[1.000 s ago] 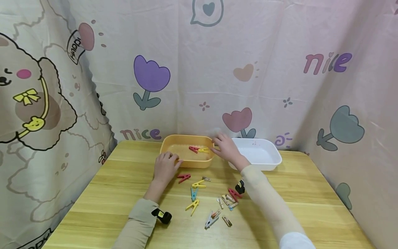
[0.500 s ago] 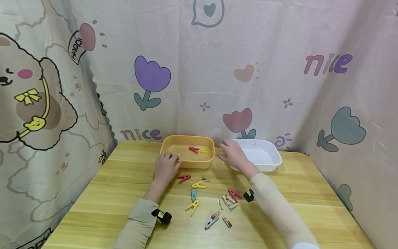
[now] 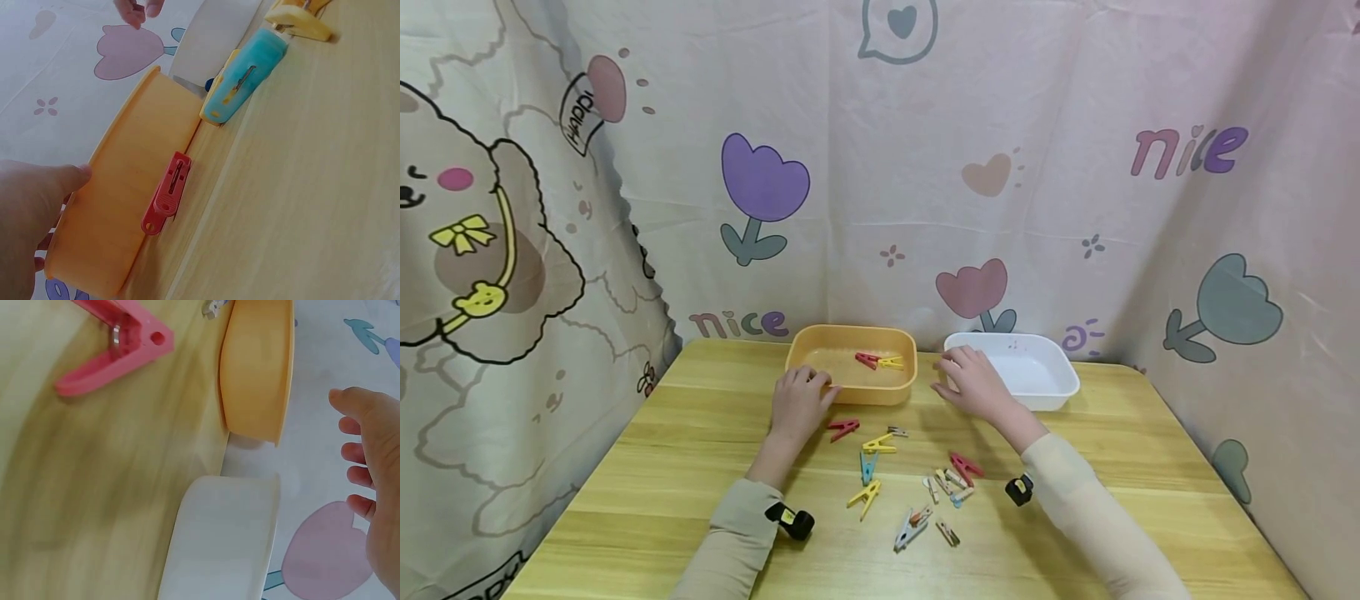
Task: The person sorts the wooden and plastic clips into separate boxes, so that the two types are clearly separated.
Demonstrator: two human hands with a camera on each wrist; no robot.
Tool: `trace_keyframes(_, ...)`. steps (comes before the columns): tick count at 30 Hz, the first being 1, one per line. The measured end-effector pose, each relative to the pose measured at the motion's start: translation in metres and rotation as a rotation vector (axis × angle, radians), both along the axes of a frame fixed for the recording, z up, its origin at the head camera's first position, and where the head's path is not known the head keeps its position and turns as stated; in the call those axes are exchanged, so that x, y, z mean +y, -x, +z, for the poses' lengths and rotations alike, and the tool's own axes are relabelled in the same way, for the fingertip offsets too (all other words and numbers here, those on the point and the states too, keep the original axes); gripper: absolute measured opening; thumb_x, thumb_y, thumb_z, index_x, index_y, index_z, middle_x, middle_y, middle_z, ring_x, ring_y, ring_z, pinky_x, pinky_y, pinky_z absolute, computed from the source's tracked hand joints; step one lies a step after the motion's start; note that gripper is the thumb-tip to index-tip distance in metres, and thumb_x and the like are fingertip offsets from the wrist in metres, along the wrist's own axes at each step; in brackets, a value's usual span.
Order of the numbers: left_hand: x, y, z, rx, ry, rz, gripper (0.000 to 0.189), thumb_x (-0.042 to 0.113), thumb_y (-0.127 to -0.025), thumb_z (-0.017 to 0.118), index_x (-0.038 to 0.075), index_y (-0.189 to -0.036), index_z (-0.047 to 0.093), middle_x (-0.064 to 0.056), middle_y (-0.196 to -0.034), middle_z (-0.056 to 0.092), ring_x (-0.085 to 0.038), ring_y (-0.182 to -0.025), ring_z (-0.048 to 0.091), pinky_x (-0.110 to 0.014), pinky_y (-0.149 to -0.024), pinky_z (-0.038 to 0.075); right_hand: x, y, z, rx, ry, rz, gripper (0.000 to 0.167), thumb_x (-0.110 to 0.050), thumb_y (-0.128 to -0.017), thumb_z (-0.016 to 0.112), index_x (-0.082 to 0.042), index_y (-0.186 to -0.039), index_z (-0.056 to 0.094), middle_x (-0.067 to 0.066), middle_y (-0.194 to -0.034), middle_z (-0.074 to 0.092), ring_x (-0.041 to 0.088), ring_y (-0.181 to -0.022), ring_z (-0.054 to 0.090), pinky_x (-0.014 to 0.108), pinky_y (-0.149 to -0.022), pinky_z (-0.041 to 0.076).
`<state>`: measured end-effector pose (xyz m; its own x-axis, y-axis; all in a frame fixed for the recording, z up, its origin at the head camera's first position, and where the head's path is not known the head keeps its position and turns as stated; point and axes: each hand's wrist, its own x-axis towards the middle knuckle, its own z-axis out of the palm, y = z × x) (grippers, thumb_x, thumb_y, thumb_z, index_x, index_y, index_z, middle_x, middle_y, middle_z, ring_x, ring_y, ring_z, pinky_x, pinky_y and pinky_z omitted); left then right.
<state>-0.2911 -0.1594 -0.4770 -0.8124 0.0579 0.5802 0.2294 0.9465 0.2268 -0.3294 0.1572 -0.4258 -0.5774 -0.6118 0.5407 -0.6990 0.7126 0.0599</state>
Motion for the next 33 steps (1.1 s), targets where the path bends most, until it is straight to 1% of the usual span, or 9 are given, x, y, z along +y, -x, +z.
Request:
trace_keyframes(4, 0.000, 0.001, -0.001, 0.000, 0.001, -0.003, 0.027, 0.040, -0.089, 0.070, 0.014, -0.096, 0.072, -0.008, -0.093, 0.064, -0.028, -0.089, 0.056, -0.045, -0.082, 0.046, 0.008, -0.008, -0.002, 0.045, 0.017, 0.017, 0.029, -0.028, -0.080, 0.079, -0.011, -0.101, 0.068, 0.006, -0.100, 0.062, 0.026, -0.097, 0.057, 0.042, -0.080, 0.045)
trace_keyframes(9, 0.000, 0.002, -0.001, 0.000, 0.001, -0.005, 0.026, 0.039, -0.089, 0.070, 0.014, -0.096, 0.072, -0.008, -0.094, 0.064, -0.028, -0.091, 0.057, -0.045, -0.083, 0.047, 0.017, -0.017, -0.007, 0.060, 0.005, 0.026, 0.030, -0.028, -0.079, 0.079, -0.013, -0.102, 0.067, 0.005, -0.101, 0.062, 0.025, -0.096, 0.057, 0.040, -0.078, 0.046)
trace_keyframes(15, 0.000, 0.002, -0.001, 0.011, -0.001, -0.005, 0.025, 0.038, -0.088, 0.070, 0.014, -0.095, 0.072, -0.009, -0.094, 0.065, -0.029, -0.091, 0.057, -0.046, -0.082, 0.047, 0.027, -0.029, -0.015, 0.088, 0.002, 0.061, 0.033, -0.026, -0.076, 0.082, -0.014, -0.103, 0.068, 0.004, -0.100, 0.063, 0.024, -0.096, 0.057, 0.038, -0.074, 0.046)
trace_keyframes(19, 0.000, 0.001, -0.001, 0.004, -0.005, -0.002, 0.026, 0.038, -0.088, 0.071, 0.013, -0.096, 0.072, -0.009, -0.094, 0.065, -0.029, -0.091, 0.057, -0.046, -0.083, 0.047, 0.034, -0.038, -0.020, 0.077, -0.012, 0.070, 0.034, -0.028, -0.076, 0.081, -0.013, -0.103, 0.068, 0.004, -0.101, 0.062, 0.023, -0.097, 0.056, 0.037, -0.075, 0.045)
trace_keyframes(27, 0.000, 0.000, 0.000, -0.001, -0.009, -0.007, 0.025, 0.038, -0.089, 0.070, 0.013, -0.095, 0.072, -0.009, -0.095, 0.065, -0.030, -0.093, 0.057, -0.046, -0.084, 0.047, 0.047, -0.055, -0.029, 0.065, -0.036, 0.063, 0.033, -0.030, -0.075, 0.081, -0.013, -0.100, 0.068, 0.003, -0.101, 0.061, 0.021, -0.094, 0.055, 0.036, -0.075, 0.044)
trace_keyframes(33, 0.000, -0.001, 0.000, 0.013, -0.006, -0.008, 0.024, 0.037, -0.088, 0.071, 0.014, -0.094, 0.072, -0.009, -0.094, 0.065, -0.030, -0.092, 0.058, -0.046, -0.082, 0.046, 0.055, -0.067, -0.035, 0.022, -0.055, 0.085, 0.032, -0.028, -0.073, 0.083, -0.014, -0.098, 0.069, 0.001, -0.099, 0.060, 0.020, -0.093, 0.054, 0.037, -0.077, 0.044)
